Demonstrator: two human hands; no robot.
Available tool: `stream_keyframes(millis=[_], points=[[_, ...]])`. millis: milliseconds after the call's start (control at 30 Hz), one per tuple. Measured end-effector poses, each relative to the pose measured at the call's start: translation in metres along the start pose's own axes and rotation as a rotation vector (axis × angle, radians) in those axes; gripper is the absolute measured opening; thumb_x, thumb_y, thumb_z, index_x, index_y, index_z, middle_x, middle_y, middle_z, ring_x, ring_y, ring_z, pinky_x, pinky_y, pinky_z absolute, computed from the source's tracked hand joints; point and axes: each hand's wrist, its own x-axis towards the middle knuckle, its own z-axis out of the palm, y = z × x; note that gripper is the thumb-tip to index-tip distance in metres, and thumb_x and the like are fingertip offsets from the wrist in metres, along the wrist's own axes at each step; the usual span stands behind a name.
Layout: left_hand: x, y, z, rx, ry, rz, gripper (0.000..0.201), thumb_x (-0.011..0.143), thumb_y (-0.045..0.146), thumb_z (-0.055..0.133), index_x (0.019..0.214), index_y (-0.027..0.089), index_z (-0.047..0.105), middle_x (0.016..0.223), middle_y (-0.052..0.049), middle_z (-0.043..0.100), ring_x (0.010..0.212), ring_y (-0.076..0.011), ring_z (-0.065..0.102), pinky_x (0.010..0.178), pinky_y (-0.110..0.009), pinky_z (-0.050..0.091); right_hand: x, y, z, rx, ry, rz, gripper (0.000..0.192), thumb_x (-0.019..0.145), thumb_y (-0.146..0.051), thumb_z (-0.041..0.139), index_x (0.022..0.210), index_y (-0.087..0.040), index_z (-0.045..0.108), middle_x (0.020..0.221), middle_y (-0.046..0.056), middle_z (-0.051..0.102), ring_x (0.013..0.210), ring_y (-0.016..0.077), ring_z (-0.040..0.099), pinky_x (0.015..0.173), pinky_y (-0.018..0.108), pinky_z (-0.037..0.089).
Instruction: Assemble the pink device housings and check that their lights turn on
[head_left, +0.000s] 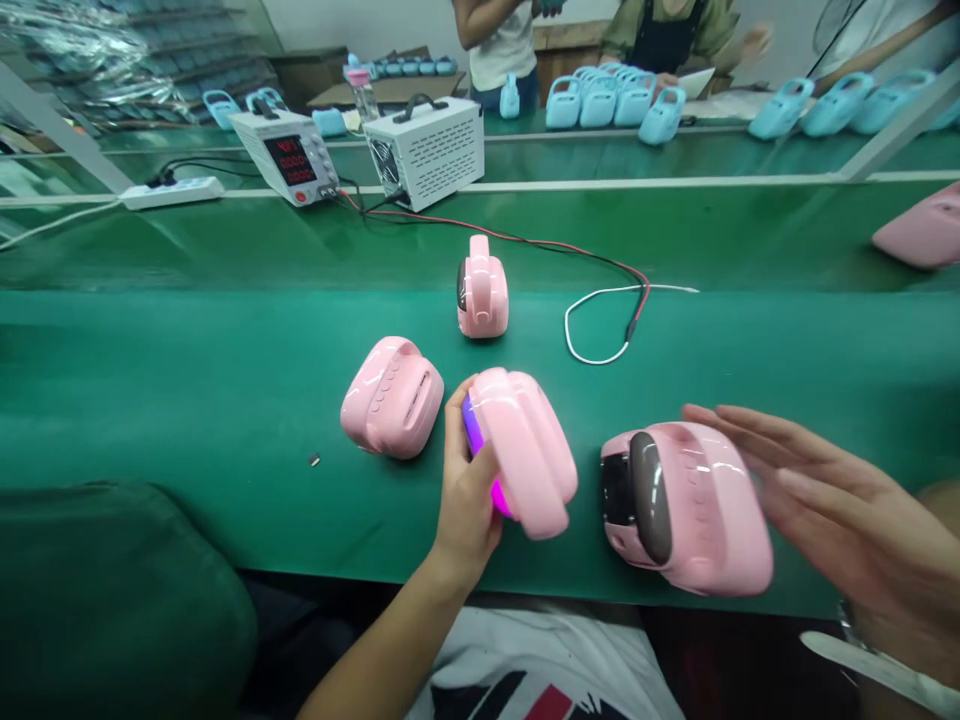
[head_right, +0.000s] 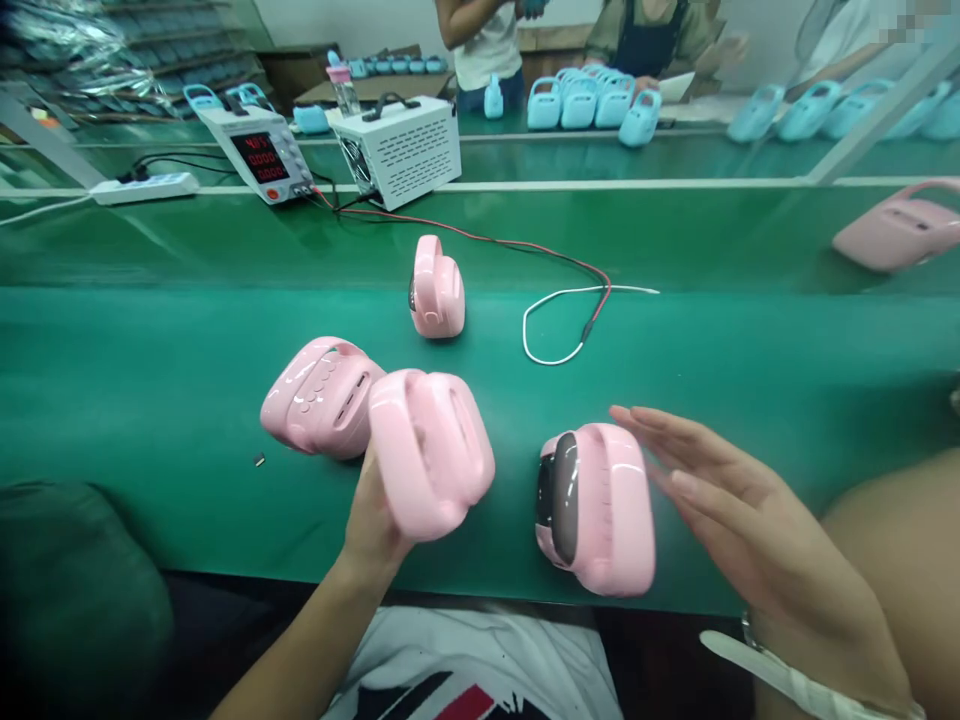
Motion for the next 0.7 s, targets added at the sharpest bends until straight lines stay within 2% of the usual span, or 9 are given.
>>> stream_keyframes(millis=[67, 133, 200, 233, 333, 467, 567, 633, 700], points=[[0.006, 0.003, 0.020, 0.047, -0.024, 0.023, 0.068, 0.068, 0.039, 0.084, 0.127, 0.024, 0.055, 0.127, -0.006, 0.063, 0.118, -0.0250, 0.061, 0.094, -0.031, 0.053, -0.005, -0.022, 0.013, -0.116, 0.092, -0.152, 0.032, 0.078, -0.051, 0.079, 0.106, -0.038, 0.079, 0.126, 0.003, 0.074, 0.119, 0.0285, 0.068, 0.087, 0.029, 0.063], [0.016, 0.006, 0.041, 0.090, -0.047, 0.058, 0.070, 0.068, 0.040, 0.084, 0.128, 0.024, 0.051, 0.129, -0.006, 0.061, 0.122, -0.0258, 0.059, 0.100, -0.034, 0.050, -0.005, -0.050, 0.034, -0.283, 0.089, -0.309, 0.030, 0.079, -0.053, 0.078, 0.104, -0.036, 0.079, 0.109, 0.003, 0.078, 0.094, 0.0247, 0.073, 0.073, 0.029, 0.063], [0.026, 0.006, 0.060, 0.100, -0.083, 0.117, 0.076, 0.064, 0.040, 0.087, 0.127, 0.024, 0.049, 0.130, -0.007, 0.059, 0.123, -0.0269, 0.059, 0.104, -0.036, 0.048, 0.003, -0.078, 0.058, -0.389, -0.040, -0.396, 0.036, 0.075, -0.054, 0.081, 0.102, -0.031, 0.078, 0.092, 0.004, 0.077, 0.069, 0.0197, 0.068, 0.058, 0.028, 0.059], [0.031, 0.006, 0.067, 0.086, -0.110, 0.140, 0.078, 0.064, 0.041, 0.088, 0.128, 0.023, 0.048, 0.131, -0.008, 0.059, 0.123, -0.0277, 0.059, 0.105, -0.037, 0.048, 0.010, -0.090, 0.069, -0.393, -0.117, -0.397, 0.038, 0.073, -0.053, 0.083, 0.100, -0.028, 0.077, 0.087, 0.005, 0.076, 0.064, 0.0188, 0.066, 0.054, 0.028, 0.057], [0.044, 0.000, 0.080, -0.018, -0.162, 0.148, 0.072, 0.073, 0.046, 0.079, 0.133, 0.022, 0.047, 0.138, -0.011, 0.055, 0.132, -0.0303, 0.054, 0.110, -0.039, 0.044, 0.039, -0.112, 0.085, -0.297, -0.324, -0.308, 0.039, 0.070, -0.050, 0.085, 0.094, -0.021, 0.074, 0.080, 0.006, 0.075, 0.066, 0.0199, 0.068, 0.056, 0.028, 0.055], [0.055, -0.016, 0.079, -0.141, -0.208, 0.045, 0.071, 0.081, 0.042, 0.069, 0.144, 0.026, 0.040, 0.152, -0.009, 0.048, 0.140, -0.0311, 0.048, 0.110, -0.040, 0.044, 0.081, -0.119, 0.072, -0.262, -0.389, -0.230, 0.050, 0.065, -0.055, 0.086, 0.093, -0.015, 0.074, 0.065, 0.005, 0.070, 0.053, 0.0137, 0.059, 0.045, 0.022, 0.038], [0.056, -0.025, 0.076, -0.182, -0.259, -0.054, 0.091, 0.076, 0.043, 0.074, 0.154, 0.029, 0.029, 0.155, -0.008, 0.048, 0.139, -0.0319, 0.050, 0.107, -0.041, 0.046, 0.093, -0.118, 0.067, -0.320, -0.380, -0.245, 0.049, 0.068, -0.056, 0.082, 0.090, -0.013, 0.074, 0.060, 0.004, 0.066, 0.049, 0.0120, 0.053, 0.043, 0.022, 0.032], [0.055, -0.025, 0.073, -0.253, -0.325, -0.172, 0.108, 0.069, 0.053, 0.079, 0.158, 0.029, 0.022, 0.147, -0.011, 0.056, 0.132, -0.0364, 0.056, 0.103, -0.048, 0.049, 0.085, -0.113, 0.076, -0.432, -0.385, -0.325, 0.037, 0.075, -0.049, 0.077, 0.085, -0.014, 0.074, 0.060, 0.003, 0.065, 0.050, 0.0133, 0.054, 0.045, 0.023, 0.033], [0.054, -0.020, 0.069, -0.368, -0.410, -0.318, 0.117, 0.061, 0.068, 0.079, 0.157, 0.025, 0.028, 0.132, -0.015, 0.066, 0.122, -0.0423, 0.062, 0.098, -0.055, 0.051, 0.068, -0.102, 0.091, -0.623, -0.357, -0.508, 0.023, 0.083, -0.038, 0.070, 0.074, -0.016, 0.070, 0.057, 0.001, 0.061, 0.049, 0.0129, 0.052, 0.045, 0.024, 0.033]])
